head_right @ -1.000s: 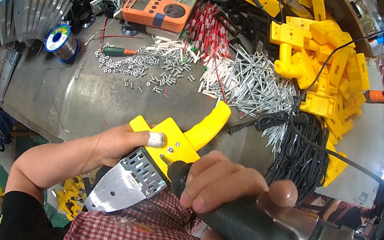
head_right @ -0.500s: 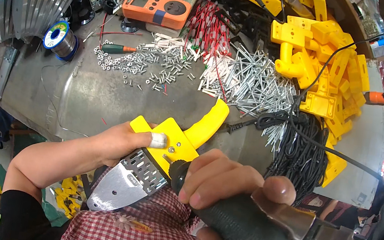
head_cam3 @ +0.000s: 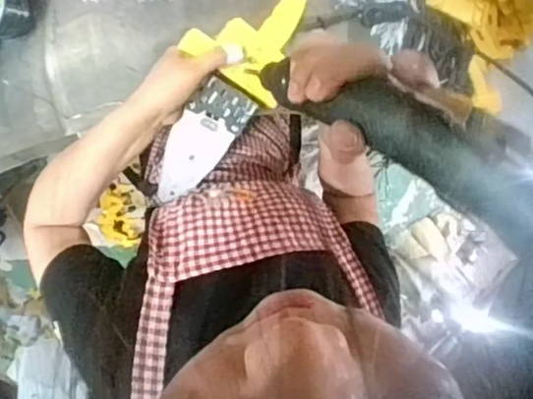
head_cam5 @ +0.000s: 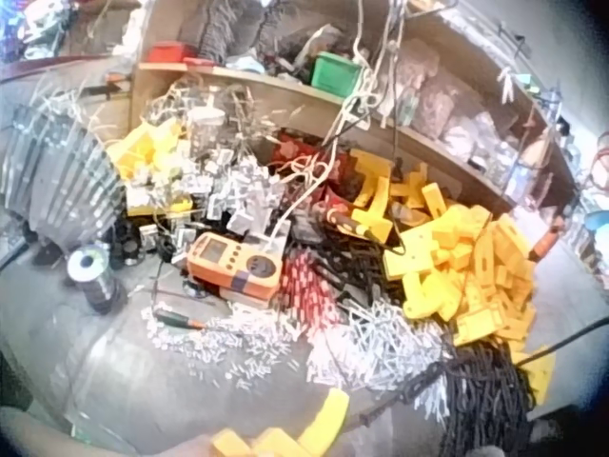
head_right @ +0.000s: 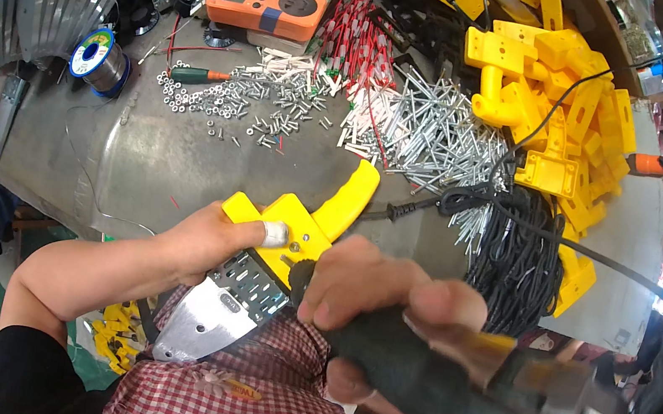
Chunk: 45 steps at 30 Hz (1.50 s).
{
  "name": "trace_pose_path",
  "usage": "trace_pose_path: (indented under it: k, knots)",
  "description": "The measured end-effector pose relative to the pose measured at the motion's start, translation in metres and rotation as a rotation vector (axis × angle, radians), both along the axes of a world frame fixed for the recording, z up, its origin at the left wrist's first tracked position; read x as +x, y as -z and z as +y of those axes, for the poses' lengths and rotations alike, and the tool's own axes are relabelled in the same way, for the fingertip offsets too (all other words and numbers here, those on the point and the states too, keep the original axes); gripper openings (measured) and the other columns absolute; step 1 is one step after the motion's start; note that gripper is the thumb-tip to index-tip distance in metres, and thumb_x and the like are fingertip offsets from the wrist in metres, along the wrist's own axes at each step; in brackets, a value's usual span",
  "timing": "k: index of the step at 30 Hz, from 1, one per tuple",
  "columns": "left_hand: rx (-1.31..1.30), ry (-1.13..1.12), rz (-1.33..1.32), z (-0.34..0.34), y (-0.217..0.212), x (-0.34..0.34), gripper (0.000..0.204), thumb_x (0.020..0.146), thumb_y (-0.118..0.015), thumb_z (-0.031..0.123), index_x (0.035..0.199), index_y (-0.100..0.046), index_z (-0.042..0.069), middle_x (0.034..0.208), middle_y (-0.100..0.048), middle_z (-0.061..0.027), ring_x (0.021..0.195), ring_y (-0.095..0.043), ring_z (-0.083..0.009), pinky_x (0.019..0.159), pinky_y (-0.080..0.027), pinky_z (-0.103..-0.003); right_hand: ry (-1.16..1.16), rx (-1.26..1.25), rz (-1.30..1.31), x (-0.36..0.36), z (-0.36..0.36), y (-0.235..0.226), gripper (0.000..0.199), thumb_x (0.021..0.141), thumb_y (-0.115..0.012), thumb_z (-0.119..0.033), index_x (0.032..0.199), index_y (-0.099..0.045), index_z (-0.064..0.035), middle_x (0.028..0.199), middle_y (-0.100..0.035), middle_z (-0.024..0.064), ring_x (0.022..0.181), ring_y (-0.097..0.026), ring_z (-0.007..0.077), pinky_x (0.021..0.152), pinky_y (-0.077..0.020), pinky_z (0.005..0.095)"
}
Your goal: The person solders electrical wires to components in a tool housing using a soldering iron, fits the internal parts into the plastic casing, closes the housing, and drives screws into it using an electric screwdriver.
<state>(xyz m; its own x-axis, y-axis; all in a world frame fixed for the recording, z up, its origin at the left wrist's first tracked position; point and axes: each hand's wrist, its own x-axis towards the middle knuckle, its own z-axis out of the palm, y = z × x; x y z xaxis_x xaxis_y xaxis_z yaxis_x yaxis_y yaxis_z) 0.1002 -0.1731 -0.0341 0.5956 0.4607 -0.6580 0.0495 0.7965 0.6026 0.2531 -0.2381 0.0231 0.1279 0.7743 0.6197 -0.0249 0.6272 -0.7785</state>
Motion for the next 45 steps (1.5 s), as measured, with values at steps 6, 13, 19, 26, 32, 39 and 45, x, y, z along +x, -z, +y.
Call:
trace_pose_path:
  k: [6,13,19,26,32,39,45]
  knots:
    - [0.002,-0.075,0.044,-0.006,0.001,0.006,0.031,0.083,-0.066,0.021,0.100,-0.062,-0.004,0.088,-0.067,-0.0085,0.071,-0.064,-0.0145,0.060,-0.050,-0.030,-0.188,-0.012,0.078,0.016,0.011,0.007,0.074,0.081,-0.070,-0.039,0.135,-0.027,-0.0128,0.074,-0.053,0.0037,0.056,-0.052,0.0159,0.056,-0.0398,0.0316]
    - [0.047,0.038,0.072,-0.001,-0.013,0.008,0.033,0.082,-0.067,0.021,0.104,-0.062,-0.003,0.089,-0.067,-0.0081,0.073,-0.064,-0.0142,0.063,-0.051,-0.030,-0.233,-0.046,0.238,0.033,0.019,0.007,0.053,0.089,-0.059,-0.037,0.129,-0.035,-0.0110,0.075,-0.051,0.0035,0.060,-0.050,0.0150,0.063,-0.0412,0.0321]
    - [1.730,0.316,0.143,-0.004,-0.060,-0.011,0.056,0.069,-0.074,0.013,0.121,-0.056,0.003,0.106,-0.064,-0.0140,0.087,-0.064,-0.0259,0.078,-0.051,-0.034,0.443,-0.419,0.559,0.210,-0.005,-0.018,0.040,0.088,-0.058,-0.029,0.115,-0.047,-0.0024,0.089,-0.058,0.0101,0.072,-0.056,0.0175,0.064,-0.0465,0.0303]
    - [2.139,0.600,0.489,-0.026,0.002,-0.017,0.049,0.072,-0.062,0.016,0.119,-0.054,0.010,0.127,-0.051,-0.0151,0.119,-0.050,-0.0296,0.097,-0.039,-0.044,1.441,-0.530,-1.318,0.346,-0.046,0.014,0.066,0.080,-0.062,-0.015,0.140,-0.033,-0.0075,0.115,-0.055,0.0217,0.102,-0.053,0.0390,0.088,-0.0419,0.0450]
    - [1.971,0.706,0.491,-0.035,-0.003,-0.015,0.063,0.063,-0.070,0.029,0.122,-0.053,0.015,0.136,-0.044,-0.0114,0.125,-0.044,-0.0271,0.102,-0.032,-0.044,1.273,-0.246,-1.399,0.230,-0.009,0.006,0.031,0.080,-0.060,-0.005,0.111,-0.062,-0.0053,0.107,-0.057,0.0178,0.103,-0.052,0.0335,0.089,-0.0420,0.0430]
    - [1.884,0.504,0.206,-0.028,-0.013,-0.012,0.051,0.066,-0.072,0.028,0.111,-0.060,0.007,0.123,-0.056,-0.0155,0.108,-0.057,-0.0318,0.095,-0.036,-0.048,0.348,-0.199,-1.353,0.133,0.025,0.052,0.038,0.065,-0.072,-0.011,0.101,-0.062,-0.0100,0.100,-0.059,0.0056,0.103,-0.052,0.0251,0.087,-0.0394,0.0394]
    - [2.151,0.288,0.459,-0.011,-0.040,0.036,0.024,0.072,-0.067,0.014,0.095,-0.064,0.010,0.113,-0.062,-0.0118,0.105,-0.057,-0.0274,0.092,-0.040,-0.042,0.197,-0.360,-0.904,0.143,-0.037,0.025,0.027,0.069,-0.074,-0.013,0.093,-0.063,-0.0070,0.090,-0.064,0.0056,0.085,-0.059,0.0252,0.083,-0.0434,0.0352]
